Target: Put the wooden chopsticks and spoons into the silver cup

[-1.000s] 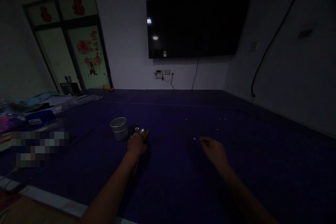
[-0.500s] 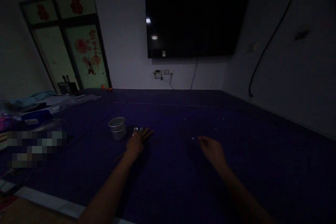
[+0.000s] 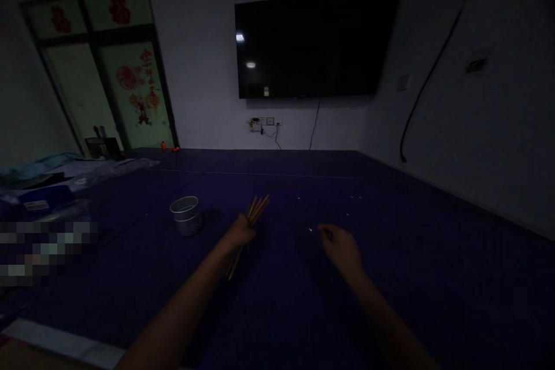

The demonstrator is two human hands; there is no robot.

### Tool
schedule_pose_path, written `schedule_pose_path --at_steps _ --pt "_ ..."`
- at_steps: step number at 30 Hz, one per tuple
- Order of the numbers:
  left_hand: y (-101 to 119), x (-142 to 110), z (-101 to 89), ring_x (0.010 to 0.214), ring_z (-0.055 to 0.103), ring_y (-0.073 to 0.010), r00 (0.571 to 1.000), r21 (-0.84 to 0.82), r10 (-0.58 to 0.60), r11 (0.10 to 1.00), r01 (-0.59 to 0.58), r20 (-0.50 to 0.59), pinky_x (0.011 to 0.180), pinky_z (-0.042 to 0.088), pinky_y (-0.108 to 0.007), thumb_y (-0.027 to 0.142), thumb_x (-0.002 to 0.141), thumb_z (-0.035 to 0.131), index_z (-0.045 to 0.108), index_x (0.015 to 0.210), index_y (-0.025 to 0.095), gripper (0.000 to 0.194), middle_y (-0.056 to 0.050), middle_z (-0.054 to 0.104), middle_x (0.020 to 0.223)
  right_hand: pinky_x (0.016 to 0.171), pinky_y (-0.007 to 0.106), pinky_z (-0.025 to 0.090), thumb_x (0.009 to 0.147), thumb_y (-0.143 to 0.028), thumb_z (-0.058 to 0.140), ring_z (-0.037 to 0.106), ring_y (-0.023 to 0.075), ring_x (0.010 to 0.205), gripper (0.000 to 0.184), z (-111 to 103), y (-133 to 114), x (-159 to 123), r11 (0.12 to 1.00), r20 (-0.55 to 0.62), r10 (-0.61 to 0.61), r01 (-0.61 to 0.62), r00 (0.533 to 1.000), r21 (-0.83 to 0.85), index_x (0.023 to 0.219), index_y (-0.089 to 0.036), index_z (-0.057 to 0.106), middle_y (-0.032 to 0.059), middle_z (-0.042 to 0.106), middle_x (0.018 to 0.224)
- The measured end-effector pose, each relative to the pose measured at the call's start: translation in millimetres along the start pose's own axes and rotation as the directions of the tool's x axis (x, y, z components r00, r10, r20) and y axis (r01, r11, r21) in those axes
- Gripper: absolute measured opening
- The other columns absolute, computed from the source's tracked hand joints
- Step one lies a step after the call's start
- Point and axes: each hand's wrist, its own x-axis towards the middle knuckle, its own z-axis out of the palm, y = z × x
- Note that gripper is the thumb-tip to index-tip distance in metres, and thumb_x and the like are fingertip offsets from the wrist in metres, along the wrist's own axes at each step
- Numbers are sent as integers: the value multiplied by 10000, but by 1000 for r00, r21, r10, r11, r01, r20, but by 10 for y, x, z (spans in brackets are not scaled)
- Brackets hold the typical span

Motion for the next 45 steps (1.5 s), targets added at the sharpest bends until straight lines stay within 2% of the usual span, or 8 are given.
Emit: schedule_pose_path --at_steps 4,8,12,17,25,31,36,45 --pt "179 -48 271 812 634 -202 994 -233 2 972 23 106 616 478 -237 139 629 612 510 1077 94 462 -108 639 953 770 301 478 857 -305 416 663 215 887 315 4 -25 -19 1000 14 0 0 1000 31 957 -197 695 86 713 950" --pt "216 -117 538 689 614 -155 981 -538 -27 833 128 192 551 468 -223 91 641 586 477 1141 97 512 -79 620 883 802 320 477 859 -303 418 661 221 901 317 12 -66 -31 999 37 -15 13 999 40 964 -194 696 90 715 936" --pt "193 -167 698 644 589 -118 980 -634 -54 755 164 189 529 450 -196 58 649 578 424 1230 145 607 -40 606 856 819 333 480 857 -316 436 659 223 902 307 75 -130 -58 993 70 -60 53 996 104 967 -205 700 90 712 965" --pt "192 -229 741 647 577 -104 985 -719 -37 679 149 170 577 460 -197 44 644 585 462 1199 159 580 -20 606 833 874 354 470 846 -338 455 646 217 947 327 275 -283 -166 929 153 -170 106 974 354 1016 -186 688 93 697 1029" --pt "186 -309 816 558 520 -80 971 -831 120 546 107 204 525 415 -178 45 581 588 547 961 143 395 30 540 670 690 370 539 780 -375 516 667 223 796 350 452 -525 -315 722 318 -198 -81 927 687 1013 -182 691 70 716 930" --pt "128 -265 959 576 512 -93 989 -790 92 613 35 115 572 437 -205 89 621 579 569 883 155 271 34 530 653 635 347 540 662 -341 619 661 211 667 283 498 -470 -321 630 352 -42 -249 935 735 848 -162 735 65 722 746" --pt "107 -206 955 660 545 -120 996 -694 87 717 -60 4 654 457 -227 125 683 552 595 1033 161 354 13 579 726 591 314 525 625 -207 560 646 192 606 265 513 -431 -322 698 338 -24 -226 941 680 818 -163 737 50 720 713" --pt "61 -169 898 822 590 -155 975 -612 221 766 -197 -36 758 469 -248 125 722 520 564 1159 136 439 -44 640 925 604 316 520 624 -151 503 666 217 683 344 428 -501 -334 813 311 -34 -155 950 562 886 -167 726 69 726 809"
